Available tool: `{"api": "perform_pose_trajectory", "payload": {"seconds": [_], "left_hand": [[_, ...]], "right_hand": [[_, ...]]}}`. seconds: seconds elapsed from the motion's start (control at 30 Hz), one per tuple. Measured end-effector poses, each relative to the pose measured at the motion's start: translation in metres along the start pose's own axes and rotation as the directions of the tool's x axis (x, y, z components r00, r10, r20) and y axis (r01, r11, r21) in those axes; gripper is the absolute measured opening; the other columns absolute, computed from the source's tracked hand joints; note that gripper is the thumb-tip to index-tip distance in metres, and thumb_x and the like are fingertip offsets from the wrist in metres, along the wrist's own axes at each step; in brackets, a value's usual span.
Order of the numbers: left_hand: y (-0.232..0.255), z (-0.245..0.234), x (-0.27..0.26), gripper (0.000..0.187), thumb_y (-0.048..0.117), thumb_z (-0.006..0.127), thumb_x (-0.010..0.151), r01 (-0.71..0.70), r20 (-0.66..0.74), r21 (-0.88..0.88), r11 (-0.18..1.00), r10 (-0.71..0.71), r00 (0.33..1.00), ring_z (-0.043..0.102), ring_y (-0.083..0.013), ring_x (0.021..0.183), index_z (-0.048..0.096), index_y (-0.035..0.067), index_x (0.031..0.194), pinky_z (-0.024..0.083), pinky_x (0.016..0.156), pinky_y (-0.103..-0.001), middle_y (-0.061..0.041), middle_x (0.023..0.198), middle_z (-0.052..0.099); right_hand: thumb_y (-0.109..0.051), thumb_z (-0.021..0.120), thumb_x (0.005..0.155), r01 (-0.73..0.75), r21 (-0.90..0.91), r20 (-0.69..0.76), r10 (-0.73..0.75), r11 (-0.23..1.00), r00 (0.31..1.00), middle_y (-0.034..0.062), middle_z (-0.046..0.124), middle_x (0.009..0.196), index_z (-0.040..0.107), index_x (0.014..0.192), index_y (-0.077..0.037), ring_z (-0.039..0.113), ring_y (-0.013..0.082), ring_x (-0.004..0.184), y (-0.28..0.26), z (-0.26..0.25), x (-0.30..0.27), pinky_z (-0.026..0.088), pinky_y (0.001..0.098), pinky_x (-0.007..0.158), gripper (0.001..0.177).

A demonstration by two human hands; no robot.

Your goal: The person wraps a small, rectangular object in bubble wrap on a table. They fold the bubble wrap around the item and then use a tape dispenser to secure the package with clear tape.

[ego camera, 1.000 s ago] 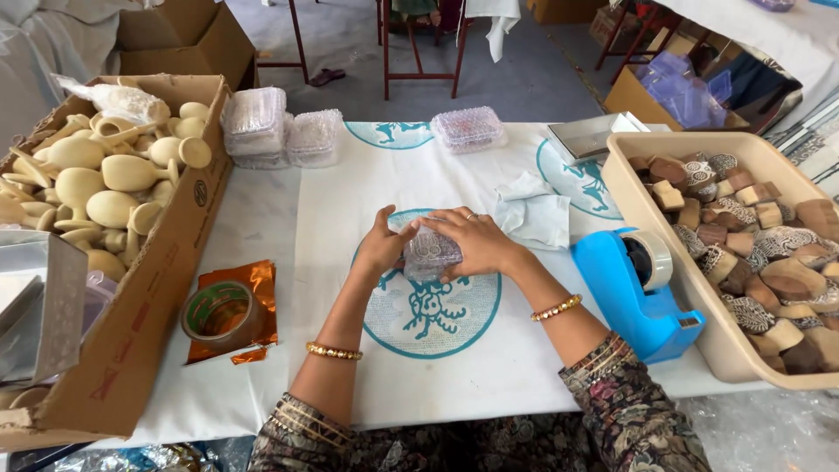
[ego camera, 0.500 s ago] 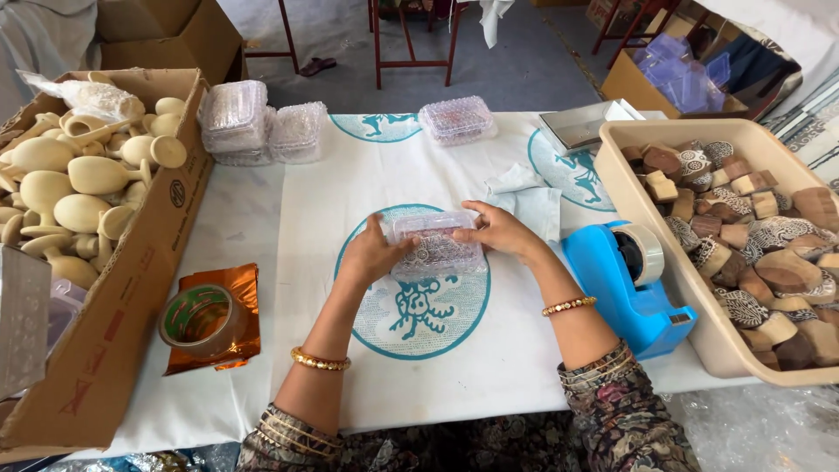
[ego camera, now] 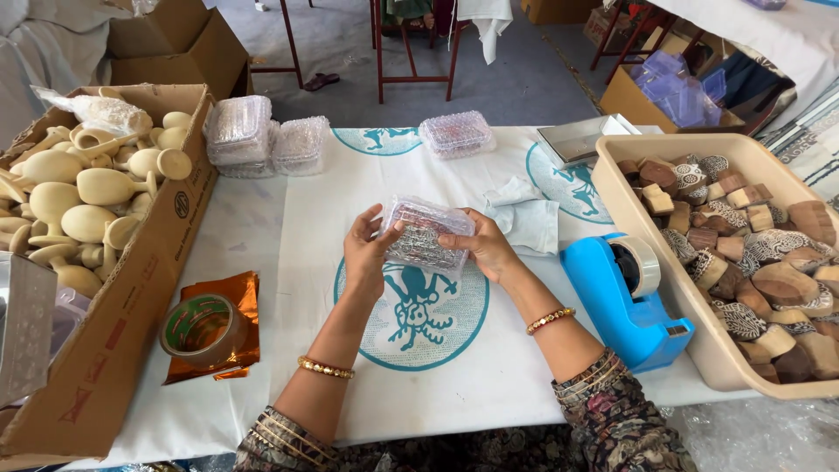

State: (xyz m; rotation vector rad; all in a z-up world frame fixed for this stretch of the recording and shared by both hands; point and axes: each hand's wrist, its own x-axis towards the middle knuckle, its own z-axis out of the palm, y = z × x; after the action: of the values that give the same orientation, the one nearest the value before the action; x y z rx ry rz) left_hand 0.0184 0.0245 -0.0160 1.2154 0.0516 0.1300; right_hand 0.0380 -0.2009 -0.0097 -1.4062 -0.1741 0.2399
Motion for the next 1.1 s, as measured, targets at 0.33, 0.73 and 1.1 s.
{"api": "perform_pose_trajectory", "payload": {"seconds": [0.33, 0.73, 1.1], "left_hand": [[0.040, 0.022, -0.031, 0.101, -0.003, 0.089, 0.065, -0.233, 0.158, 0.023, 0.972, 0.226, 0.961, 0.064, -0.0186, 0.104, 0.034, 0.010, 0.149, 0.064, 0.087, -0.036, -0.009, 0.116, 0.055], [0.032, 0.034, -0.041, 0.085, 0.012, 0.093, 0.073, -0.353, 0.422, -0.146, 0.924, 0.381, 0.823, 0.062, -0.0276, 0.133, 0.049, 0.008, 0.145, 0.052, 0.112, -0.041, -0.015, 0.141, 0.062], [0.044, 0.037, -0.051, 0.072, 0.014, 0.088, 0.079, -0.383, 0.482, -0.070, 0.921, 0.367, 0.795, 0.064, -0.0191, 0.126, 0.053, 0.006, 0.141, 0.057, 0.109, -0.037, -0.009, 0.133, 0.066]], "right_hand": [[-0.011, 0.094, 0.050, 0.177, -0.447, 0.193, -0.098, 0.877, 0.976, 0.0002, 0.065, 0.132, 0.053, 0.143, -0.013, 0.060, 0.0191, 0.126, -0.028, 0.006, -0.017, 0.050, 0.0375, 0.111, 0.101], [-0.017, 0.096, 0.074, 0.443, -0.346, 0.154, -0.416, 0.827, 0.896, 0.0027, 0.071, 0.118, 0.063, 0.126, -0.010, 0.068, 0.0157, 0.114, -0.011, 0.015, -0.021, 0.059, 0.0330, 0.101, 0.062], [-0.010, 0.093, 0.060, 0.280, -0.208, 0.117, -0.261, 0.937, 0.958, 0.0034, 0.067, 0.118, 0.055, 0.133, -0.012, 0.067, 0.0152, 0.109, -0.033, 0.035, -0.034, 0.063, 0.0362, 0.090, 0.082]]}}
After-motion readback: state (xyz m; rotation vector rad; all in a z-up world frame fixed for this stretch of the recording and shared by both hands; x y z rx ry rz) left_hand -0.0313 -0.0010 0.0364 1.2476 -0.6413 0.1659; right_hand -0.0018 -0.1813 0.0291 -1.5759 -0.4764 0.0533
